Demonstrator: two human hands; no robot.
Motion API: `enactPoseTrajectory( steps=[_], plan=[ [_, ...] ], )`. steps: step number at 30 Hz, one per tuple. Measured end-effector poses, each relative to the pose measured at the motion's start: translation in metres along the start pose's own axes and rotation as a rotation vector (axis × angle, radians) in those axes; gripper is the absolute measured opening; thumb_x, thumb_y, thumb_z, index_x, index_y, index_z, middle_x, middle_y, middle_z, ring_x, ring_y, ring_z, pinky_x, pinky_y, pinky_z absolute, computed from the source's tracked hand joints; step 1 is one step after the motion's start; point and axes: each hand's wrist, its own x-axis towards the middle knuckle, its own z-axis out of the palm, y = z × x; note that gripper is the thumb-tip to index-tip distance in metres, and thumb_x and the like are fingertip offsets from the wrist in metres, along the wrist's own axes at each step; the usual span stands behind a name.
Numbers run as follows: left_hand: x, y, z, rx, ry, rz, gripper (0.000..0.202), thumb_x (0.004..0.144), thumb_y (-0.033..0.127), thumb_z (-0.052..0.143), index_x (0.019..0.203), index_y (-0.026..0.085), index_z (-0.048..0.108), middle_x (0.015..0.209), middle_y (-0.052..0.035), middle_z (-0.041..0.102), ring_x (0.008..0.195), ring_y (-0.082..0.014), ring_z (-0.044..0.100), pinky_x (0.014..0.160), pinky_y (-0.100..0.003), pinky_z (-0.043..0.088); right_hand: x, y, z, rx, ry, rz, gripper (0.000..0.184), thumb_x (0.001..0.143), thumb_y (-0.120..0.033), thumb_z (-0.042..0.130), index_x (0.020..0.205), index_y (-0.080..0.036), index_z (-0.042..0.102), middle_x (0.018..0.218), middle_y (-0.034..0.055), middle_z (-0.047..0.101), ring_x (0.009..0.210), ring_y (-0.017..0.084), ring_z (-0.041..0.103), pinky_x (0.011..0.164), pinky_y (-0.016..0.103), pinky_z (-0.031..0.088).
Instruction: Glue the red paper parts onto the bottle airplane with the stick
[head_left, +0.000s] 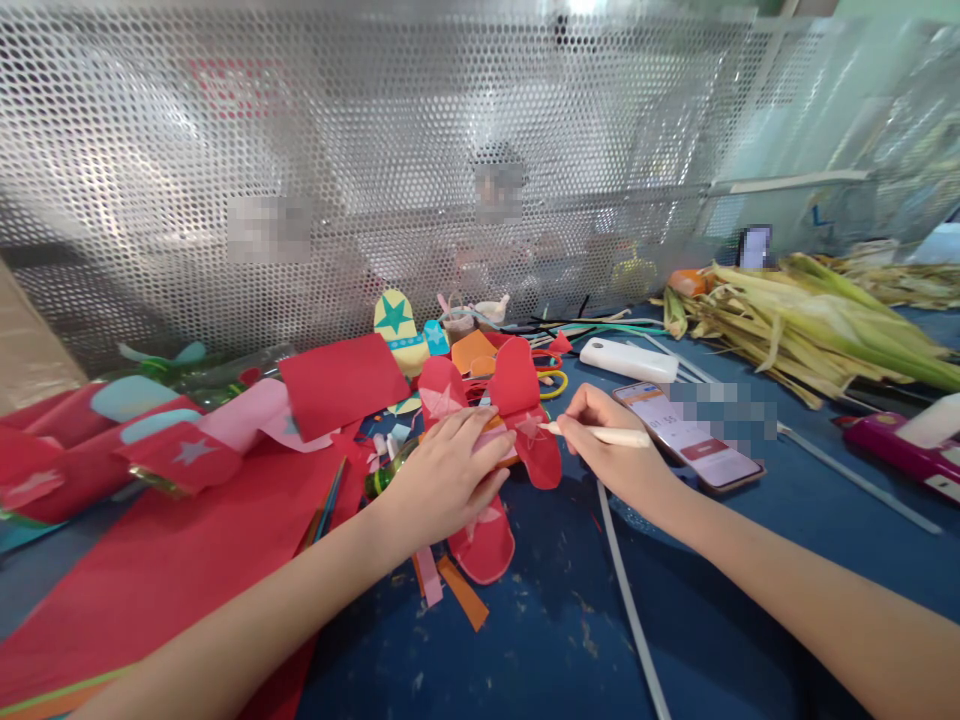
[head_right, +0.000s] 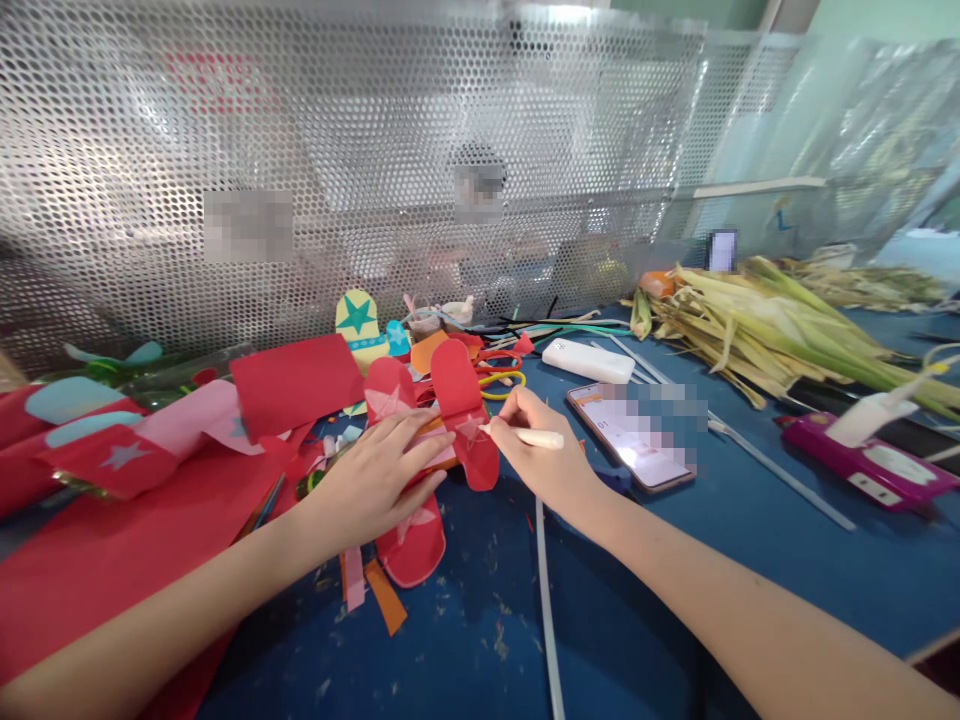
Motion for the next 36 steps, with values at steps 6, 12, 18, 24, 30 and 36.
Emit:
enactPoseTrajectory(
  steps=[6,12,18,24,30,36],
  plan=[
    [-0.0001,-0.0006,0.0012,-0.009,-0.002,-0.009,0.028,0.093,0.026,0.047,0.117,0.016,0.056,0.128,-0.0200,0.055,0.122,-0.0341,0.053,0.096,-0.051,0.050,0.0005,-0.0007,0.0005,-0.012,0.008,0.005,0.019,0.081,-0.032,0.051,0.067,-0.024,0.039,0.052,-0.0069,0.047,0.049,0.012,0.042,0.053,0.028,0.033],
    [-0.0001,-0.0004,0.0012,-0.013,-0.006,-0.014,0.028,0.093,0.027,0.047,0.118,0.017,0.055,0.130,-0.0197,0.054,0.123,-0.0336,0.052,0.096,-0.053,0.050,0.0009,0.0006,-0.0005,-0.017,0.009,-0.004,0.020,0.082,-0.032,0.050,0.068,-0.024,0.039,0.052,-0.0070,0.046,0.049,0.012,0.041,0.053,0.028,0.033],
    [0.0000,-0.0002,0.0006,-0.002,-0.022,-0.014,0.029,0.093,0.027,0.046,0.118,0.016,0.055,0.131,-0.0202,0.054,0.123,-0.0342,0.052,0.096,-0.052,0.050,0.0001,0.0001,-0.0006,-0.006,0.000,-0.007,0.020,0.082,-0.032,0.052,0.068,-0.024,0.039,0.053,-0.0069,0.047,0.049,0.012,0.042,0.052,0.028,0.033],
    [0.0004,0.0000,-0.0001,0.002,-0.014,-0.006,0.029,0.093,0.026,0.048,0.117,0.014,0.057,0.129,-0.0211,0.054,0.122,-0.0353,0.053,0.097,-0.051,0.050,-0.0001,0.0009,-0.0006,-0.009,-0.005,-0.005,0.020,0.082,-0.032,0.052,0.068,-0.024,0.039,0.053,-0.0070,0.046,0.049,0.012,0.042,0.053,0.028,0.033],
    [0.0005,0.0006,0.0001,0.003,-0.017,-0.013,0.029,0.093,0.027,0.048,0.119,0.016,0.055,0.130,-0.0205,0.054,0.120,-0.0342,0.054,0.094,-0.051,0.051,0.0006,-0.0015,0.0001,0.000,-0.001,0.000,0.021,0.080,-0.032,0.052,0.067,-0.024,0.039,0.052,-0.0068,0.046,0.049,0.012,0.041,0.052,0.028,0.032],
    [-0.0005,-0.0003,0.0010,-0.008,-0.008,-0.006,0.028,0.093,0.027,0.047,0.118,0.016,0.055,0.130,-0.0204,0.054,0.123,-0.0348,0.052,0.096,-0.052,0.050,0.0007,-0.0014,-0.0004,-0.028,0.014,-0.007,0.019,0.081,-0.030,0.050,0.068,-0.025,0.038,0.052,-0.0067,0.046,0.049,0.012,0.042,0.053,0.028,0.033]
  ],
)
